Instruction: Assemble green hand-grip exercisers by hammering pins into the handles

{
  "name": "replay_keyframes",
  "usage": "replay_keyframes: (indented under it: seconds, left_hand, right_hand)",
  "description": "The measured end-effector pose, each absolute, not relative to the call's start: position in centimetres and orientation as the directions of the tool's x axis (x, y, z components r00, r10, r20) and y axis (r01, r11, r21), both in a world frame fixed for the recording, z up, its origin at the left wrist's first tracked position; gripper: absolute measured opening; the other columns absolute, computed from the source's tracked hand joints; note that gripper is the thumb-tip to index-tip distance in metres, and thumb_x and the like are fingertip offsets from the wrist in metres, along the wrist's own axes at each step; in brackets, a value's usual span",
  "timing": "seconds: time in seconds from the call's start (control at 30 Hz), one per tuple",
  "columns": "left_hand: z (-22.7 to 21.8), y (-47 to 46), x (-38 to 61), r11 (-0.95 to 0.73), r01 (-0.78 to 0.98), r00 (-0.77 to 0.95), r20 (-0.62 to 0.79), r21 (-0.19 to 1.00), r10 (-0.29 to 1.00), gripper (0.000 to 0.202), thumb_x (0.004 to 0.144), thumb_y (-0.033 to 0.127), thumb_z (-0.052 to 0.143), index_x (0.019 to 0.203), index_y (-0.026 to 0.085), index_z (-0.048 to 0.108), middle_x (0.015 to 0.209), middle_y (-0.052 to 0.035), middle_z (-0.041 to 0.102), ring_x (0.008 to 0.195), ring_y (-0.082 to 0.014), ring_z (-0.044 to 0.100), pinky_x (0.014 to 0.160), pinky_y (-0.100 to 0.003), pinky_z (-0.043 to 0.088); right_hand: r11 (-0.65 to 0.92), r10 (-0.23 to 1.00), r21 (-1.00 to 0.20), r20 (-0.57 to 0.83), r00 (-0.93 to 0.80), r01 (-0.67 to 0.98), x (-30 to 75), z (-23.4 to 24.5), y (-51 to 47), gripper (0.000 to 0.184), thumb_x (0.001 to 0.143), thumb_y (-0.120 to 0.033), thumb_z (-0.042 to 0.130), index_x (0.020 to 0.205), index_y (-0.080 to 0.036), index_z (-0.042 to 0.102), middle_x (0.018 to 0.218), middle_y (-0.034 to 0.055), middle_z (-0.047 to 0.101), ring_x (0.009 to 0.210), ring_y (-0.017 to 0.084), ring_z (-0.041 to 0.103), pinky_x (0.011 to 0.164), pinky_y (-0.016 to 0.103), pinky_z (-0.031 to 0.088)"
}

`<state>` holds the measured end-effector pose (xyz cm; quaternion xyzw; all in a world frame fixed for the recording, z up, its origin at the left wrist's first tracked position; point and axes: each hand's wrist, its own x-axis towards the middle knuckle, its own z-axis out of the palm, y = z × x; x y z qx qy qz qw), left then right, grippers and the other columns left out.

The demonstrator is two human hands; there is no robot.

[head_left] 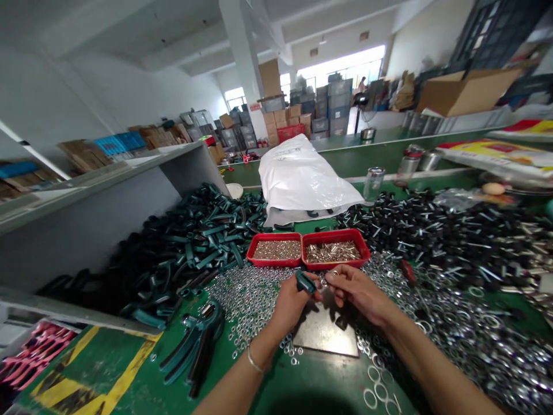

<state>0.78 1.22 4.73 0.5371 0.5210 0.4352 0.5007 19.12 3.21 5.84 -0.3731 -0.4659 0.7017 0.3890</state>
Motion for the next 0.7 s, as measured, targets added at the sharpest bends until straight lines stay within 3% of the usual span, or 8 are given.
replay_keyframes:
  seconds: [0.3, 0.47, 0.53, 0.63, 0.7]
  left_hand:
    - [3.5, 2.2, 1.3, -0.009, 0.061, 0.128, 0.001, 0.998, 0.992, 0.028, 0.085, 0.037, 0.066, 0.102, 0.014, 0.070, 0.068, -0.0033, 0.069, 0.064, -0.0166, 0.066, 0.066, -0.027, 0.052]
    - [3.5, 2.1, -0.1, -0.185, 0.137, 0.207, 0.154, 0.973, 0.966, 0.020, 0.082, 0.035, 0.070, 0.093, 0.019, 0.074, 0.092, -0.0070, 0.071, 0.079, -0.0178, 0.068, 0.071, -0.029, 0.055]
    - [3.4, 2.1, -0.9, -0.184, 0.176, 0.247, 0.137, 0.967, 0.959, 0.019, 0.082, 0.033, 0.069, 0.095, 0.020, 0.074, 0.097, -0.0075, 0.070, 0.080, -0.0173, 0.067, 0.066, -0.026, 0.055]
    - [3.0, 2.3, -1.9, -0.024, 0.157, 0.187, -0.006, 0.987, 0.982, 0.033, 0.080, 0.026, 0.065, 0.113, 0.022, 0.064, 0.098, -0.0037, 0.067, 0.055, -0.0085, 0.059, 0.045, -0.019, 0.046]
    - [2.8, 2.5, -2.0, 0.094, 0.097, 0.109, -0.104, 0.991, 0.989, 0.046, 0.075, 0.021, 0.064, 0.119, 0.024, 0.054, 0.098, -0.0003, 0.064, 0.044, -0.0045, 0.052, 0.037, -0.016, 0.038]
  right_hand:
    - [-0.446, 0.818, -0.841, -0.244, -0.521, -0.305, 20.0, 4.1, 4.7, 0.033, 0.078, -0.043, 0.077, 0.076, -0.017, 0.057, 0.064, -0.0042, 0.053, 0.052, 0.007, 0.047, 0.049, 0.021, 0.041]
    - [-0.558, 0.744, -0.768, -0.297, -0.598, -0.313, 19.6, 3.4, 4.8, 0.029, 0.077, -0.041, 0.078, 0.080, -0.018, 0.061, 0.065, -0.0040, 0.052, 0.054, 0.007, 0.045, 0.048, 0.020, 0.037]
    - [-0.484, 0.790, -0.830, -0.278, -0.547, -0.277, 19.3, 3.7, 4.6, 0.028, 0.079, -0.042, 0.075, 0.082, -0.019, 0.060, 0.063, -0.0048, 0.052, 0.053, 0.008, 0.046, 0.050, 0.022, 0.040]
    - [-0.203, 0.912, -0.974, -0.153, -0.380, -0.096, 19.0, 4.3, 4.4, 0.024, 0.083, -0.042, 0.071, 0.091, -0.021, 0.061, 0.070, -0.0026, 0.060, 0.060, 0.013, 0.056, 0.058, 0.027, 0.046]
    - [-0.049, 0.944, -0.998, -0.057, -0.325, 0.033, 19.0, 4.6, 4.4, 0.021, 0.085, -0.040, 0.068, 0.094, -0.022, 0.062, 0.075, -0.0009, 0.064, 0.067, 0.016, 0.062, 0.063, 0.029, 0.048]
